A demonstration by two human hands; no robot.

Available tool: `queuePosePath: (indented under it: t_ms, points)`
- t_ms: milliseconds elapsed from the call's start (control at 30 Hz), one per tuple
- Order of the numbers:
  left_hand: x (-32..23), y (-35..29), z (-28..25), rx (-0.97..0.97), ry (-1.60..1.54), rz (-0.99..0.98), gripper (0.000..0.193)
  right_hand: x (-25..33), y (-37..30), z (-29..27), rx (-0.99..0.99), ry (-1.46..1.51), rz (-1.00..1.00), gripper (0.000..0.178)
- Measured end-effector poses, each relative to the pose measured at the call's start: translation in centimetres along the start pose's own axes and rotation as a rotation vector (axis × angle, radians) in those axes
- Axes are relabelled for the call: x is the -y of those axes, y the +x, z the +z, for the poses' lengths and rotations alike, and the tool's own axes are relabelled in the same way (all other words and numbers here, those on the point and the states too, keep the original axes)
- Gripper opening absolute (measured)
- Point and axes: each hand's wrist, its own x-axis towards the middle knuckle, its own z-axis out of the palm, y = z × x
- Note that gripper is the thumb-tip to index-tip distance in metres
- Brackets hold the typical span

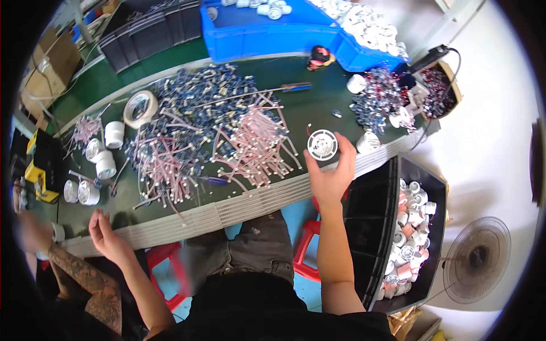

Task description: Assembling electronic components by connecting wires to LED light bases.

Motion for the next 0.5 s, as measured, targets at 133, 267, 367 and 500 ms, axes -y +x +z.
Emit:
queuePosePath:
  t_ms: [133, 267, 367, 500]
  points:
    - [-0.7, -1.0, 1.2, -0.028, 0.014, 0.059, 0.015, 4.3, -1.8, -0.1, 0.040, 0.100, -0.102, 0.065]
    - [-4.7, -5.2, 4.4, 0.114, 0.117, 0.166, 0.007, 8.5, -3.2, 0.3, 0.159, 0.199, -0.062, 0.065]
    - [-8.1, -7.7, 6.9, 0.531, 0.155, 0.355, 0.030, 11.5, -3.8, 0.3, 0.420, 0.490, 0.150, 0.064]
    - [-11.1, -7.2, 10.9, 0.957, 0.121, 0.315, 0.052, 12.8, -5.2, 1.8, 0.615, 0.561, 0.112, 0.064]
